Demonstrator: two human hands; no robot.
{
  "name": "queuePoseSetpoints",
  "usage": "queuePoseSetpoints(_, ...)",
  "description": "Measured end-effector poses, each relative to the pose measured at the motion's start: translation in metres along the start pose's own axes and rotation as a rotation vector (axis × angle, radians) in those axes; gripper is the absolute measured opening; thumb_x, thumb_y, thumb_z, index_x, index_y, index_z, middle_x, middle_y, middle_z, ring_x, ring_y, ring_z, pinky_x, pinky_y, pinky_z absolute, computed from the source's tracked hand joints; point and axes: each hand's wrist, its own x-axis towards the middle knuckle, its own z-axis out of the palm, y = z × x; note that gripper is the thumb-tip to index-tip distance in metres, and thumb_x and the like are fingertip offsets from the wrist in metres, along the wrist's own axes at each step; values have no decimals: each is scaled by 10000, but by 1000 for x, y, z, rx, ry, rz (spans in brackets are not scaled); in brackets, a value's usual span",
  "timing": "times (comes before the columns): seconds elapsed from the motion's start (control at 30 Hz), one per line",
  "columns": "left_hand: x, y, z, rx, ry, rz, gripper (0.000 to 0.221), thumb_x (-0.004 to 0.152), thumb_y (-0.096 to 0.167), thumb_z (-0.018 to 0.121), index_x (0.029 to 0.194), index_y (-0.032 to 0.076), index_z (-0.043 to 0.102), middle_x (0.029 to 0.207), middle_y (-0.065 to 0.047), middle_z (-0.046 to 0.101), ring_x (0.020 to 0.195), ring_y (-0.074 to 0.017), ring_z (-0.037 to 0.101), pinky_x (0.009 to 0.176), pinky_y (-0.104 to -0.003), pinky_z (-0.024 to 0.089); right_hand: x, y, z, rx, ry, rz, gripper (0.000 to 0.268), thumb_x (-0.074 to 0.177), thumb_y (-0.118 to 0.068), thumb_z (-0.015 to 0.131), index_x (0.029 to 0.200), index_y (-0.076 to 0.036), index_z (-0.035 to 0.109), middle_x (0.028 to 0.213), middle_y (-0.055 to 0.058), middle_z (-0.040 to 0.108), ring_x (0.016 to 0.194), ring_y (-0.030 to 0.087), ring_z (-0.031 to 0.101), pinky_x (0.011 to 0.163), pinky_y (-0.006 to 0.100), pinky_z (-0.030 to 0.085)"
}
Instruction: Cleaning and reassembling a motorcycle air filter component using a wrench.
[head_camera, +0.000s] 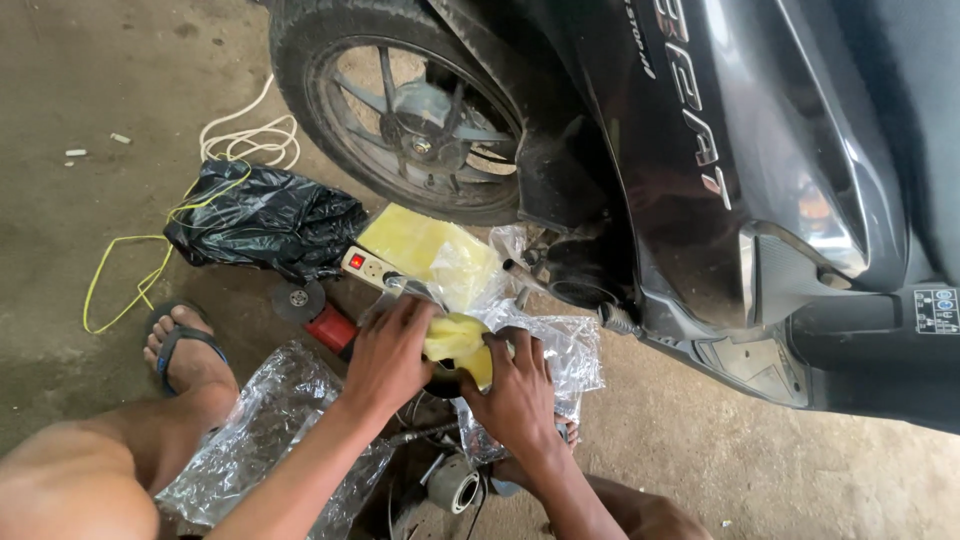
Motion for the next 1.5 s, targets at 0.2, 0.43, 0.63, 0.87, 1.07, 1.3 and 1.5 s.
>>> queuePoseSetpoints(0.2,12,-1,0,-56,-155,-103,457,726,-109,708,1100,121,578,926,-139,774,677,-310,755,518,-440,635,7,-8,-2,4,135,-57,342,822,-262,754,1068,-25,729,1013,120,661,930,295,605,849,433,482)
queuePoseSetpoints(0.43,21,13,6,-27,-191,-193,364,764,-45,642,1073,123,545,967,-149,700,658,-447,715,583,-610,556,8,12,22,17,280,-62,322,769,-155,789,1015,-66,602,969,96,635,897,293,567,923,439,420)
queuePoseSetpoints(0.63,22,1,37,-50,-293,-245,309,849,99,597,1121,227,526,1097,-73,661,859,-465,746,753,-602,614,6,24,30,33,379,-7,201,760,-257,780,916,-191,672,838,-2,714,830,249,674,921,417,462)
queuePoseSetpoints(0.87,24,4,17,-57,-379,-290,286,883,61,550,1133,195,517,1147,-112,650,895,-503,735,795,-627,597,-1,-9,1,-124,108,-10,278,1028,-306,510,1092,-125,711,926,86,797,1254,280,620,1140,601,261)
queuePoseSetpoints(1.07,32,14,7,-67,-448,-291,425,858,4,547,1230,194,464,1167,-148,645,901,-522,732,797,-639,585,11,-4,7,-215,-30,39,324,988,-286,492,1150,-130,726,1194,85,676,1349,349,481,1119,710,261)
queuePoseSetpoints(1.3,34,16,-10,-40,-472,-287,328,851,10,593,1146,151,613,1227,-148,646,970,-480,731,811,-618,604,12,7,8,-59,-88,16,440,784,-294,688,1178,-104,737,1316,113,454,1348,417,403,1059,684,393)
queuePoseSetpoints(1.5,37,11,-10,-15,-506,-338,337,894,124,501,1190,252,600,1258,-59,634,1006,-452,729,901,-611,589,24,13,17,-47,-406,74,568,746,-409,661,1254,-161,714,1430,95,415,1399,382,362,1101,689,349)
